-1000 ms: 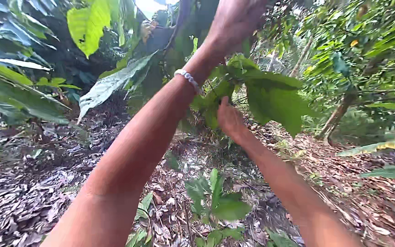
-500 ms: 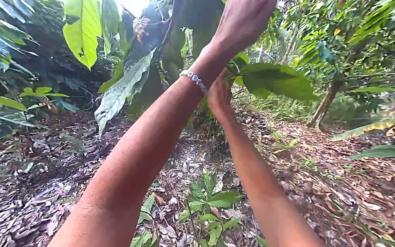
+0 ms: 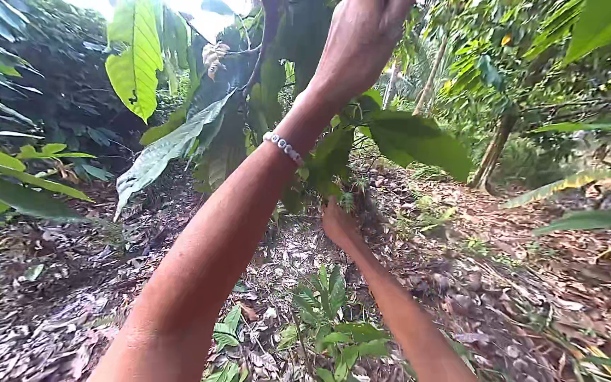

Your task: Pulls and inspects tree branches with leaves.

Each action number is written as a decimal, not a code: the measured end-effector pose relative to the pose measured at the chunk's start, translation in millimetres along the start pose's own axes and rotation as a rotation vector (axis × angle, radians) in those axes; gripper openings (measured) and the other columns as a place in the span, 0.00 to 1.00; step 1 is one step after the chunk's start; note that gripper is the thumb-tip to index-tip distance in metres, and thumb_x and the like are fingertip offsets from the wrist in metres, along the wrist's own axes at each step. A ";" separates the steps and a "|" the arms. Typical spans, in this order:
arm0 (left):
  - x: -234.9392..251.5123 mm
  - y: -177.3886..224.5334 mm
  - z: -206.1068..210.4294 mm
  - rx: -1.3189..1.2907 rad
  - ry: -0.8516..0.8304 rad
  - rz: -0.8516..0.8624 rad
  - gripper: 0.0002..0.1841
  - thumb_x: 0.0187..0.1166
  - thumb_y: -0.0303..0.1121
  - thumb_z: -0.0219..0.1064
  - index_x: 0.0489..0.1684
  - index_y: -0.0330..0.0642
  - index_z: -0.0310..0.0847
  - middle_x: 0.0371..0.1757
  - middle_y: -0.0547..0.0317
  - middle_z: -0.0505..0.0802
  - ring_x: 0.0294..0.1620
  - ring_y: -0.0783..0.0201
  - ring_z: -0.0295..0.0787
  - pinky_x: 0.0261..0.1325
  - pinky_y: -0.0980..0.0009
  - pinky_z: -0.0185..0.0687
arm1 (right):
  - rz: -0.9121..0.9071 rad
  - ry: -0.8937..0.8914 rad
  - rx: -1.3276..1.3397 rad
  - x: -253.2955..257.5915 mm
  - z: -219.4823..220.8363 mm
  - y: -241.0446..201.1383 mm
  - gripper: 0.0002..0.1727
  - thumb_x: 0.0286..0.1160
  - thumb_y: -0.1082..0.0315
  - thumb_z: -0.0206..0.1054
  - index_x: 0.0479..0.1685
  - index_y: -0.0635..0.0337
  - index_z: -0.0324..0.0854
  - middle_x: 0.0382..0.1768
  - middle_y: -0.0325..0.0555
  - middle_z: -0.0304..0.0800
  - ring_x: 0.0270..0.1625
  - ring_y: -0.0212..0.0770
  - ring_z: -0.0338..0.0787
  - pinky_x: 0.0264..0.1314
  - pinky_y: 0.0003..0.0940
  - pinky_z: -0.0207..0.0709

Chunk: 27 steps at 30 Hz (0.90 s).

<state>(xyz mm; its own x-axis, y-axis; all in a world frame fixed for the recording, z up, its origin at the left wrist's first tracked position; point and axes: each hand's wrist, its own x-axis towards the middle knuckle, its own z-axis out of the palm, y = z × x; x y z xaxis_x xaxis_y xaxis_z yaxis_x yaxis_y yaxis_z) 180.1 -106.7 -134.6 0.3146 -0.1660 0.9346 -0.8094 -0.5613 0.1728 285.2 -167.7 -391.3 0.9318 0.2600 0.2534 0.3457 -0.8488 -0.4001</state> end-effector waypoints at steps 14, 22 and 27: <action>-27.2 17.2 56.1 -0.070 0.167 -0.034 0.15 0.91 0.38 0.57 0.35 0.36 0.78 0.23 0.58 0.82 0.23 0.63 0.80 0.31 0.62 0.78 | -0.471 0.398 0.188 -8.4 -24.3 -46.5 0.23 0.75 0.69 0.73 0.65 0.77 0.81 0.61 0.73 0.87 0.66 0.65 0.87 0.71 0.60 0.76; 1.3 -73.3 98.4 -0.199 0.415 0.542 0.12 0.89 0.40 0.61 0.37 0.43 0.79 0.23 0.70 0.80 0.19 0.78 0.76 0.19 0.76 0.74 | -0.563 0.409 0.179 39.2 -101.6 -123.3 0.26 0.95 0.58 0.48 0.74 0.74 0.69 0.46 0.68 0.91 0.51 0.66 0.93 0.58 0.62 0.83; -30.5 25.2 50.3 -0.044 0.134 -0.054 0.15 0.92 0.37 0.57 0.33 0.37 0.76 0.25 0.57 0.81 0.25 0.61 0.81 0.32 0.60 0.78 | -0.481 0.302 0.203 89.1 -85.8 -136.8 0.27 0.95 0.57 0.49 0.76 0.73 0.69 0.57 0.72 0.88 0.61 0.68 0.90 0.64 0.66 0.80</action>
<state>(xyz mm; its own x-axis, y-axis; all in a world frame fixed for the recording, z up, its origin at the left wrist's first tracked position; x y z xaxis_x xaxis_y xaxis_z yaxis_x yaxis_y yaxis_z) 175.0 -156.6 -174.4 0.2921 -0.0254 0.9561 -0.8150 -0.5298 0.2349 311.4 -67.9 -238.4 0.6027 0.4256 0.6750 0.7628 -0.5556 -0.3308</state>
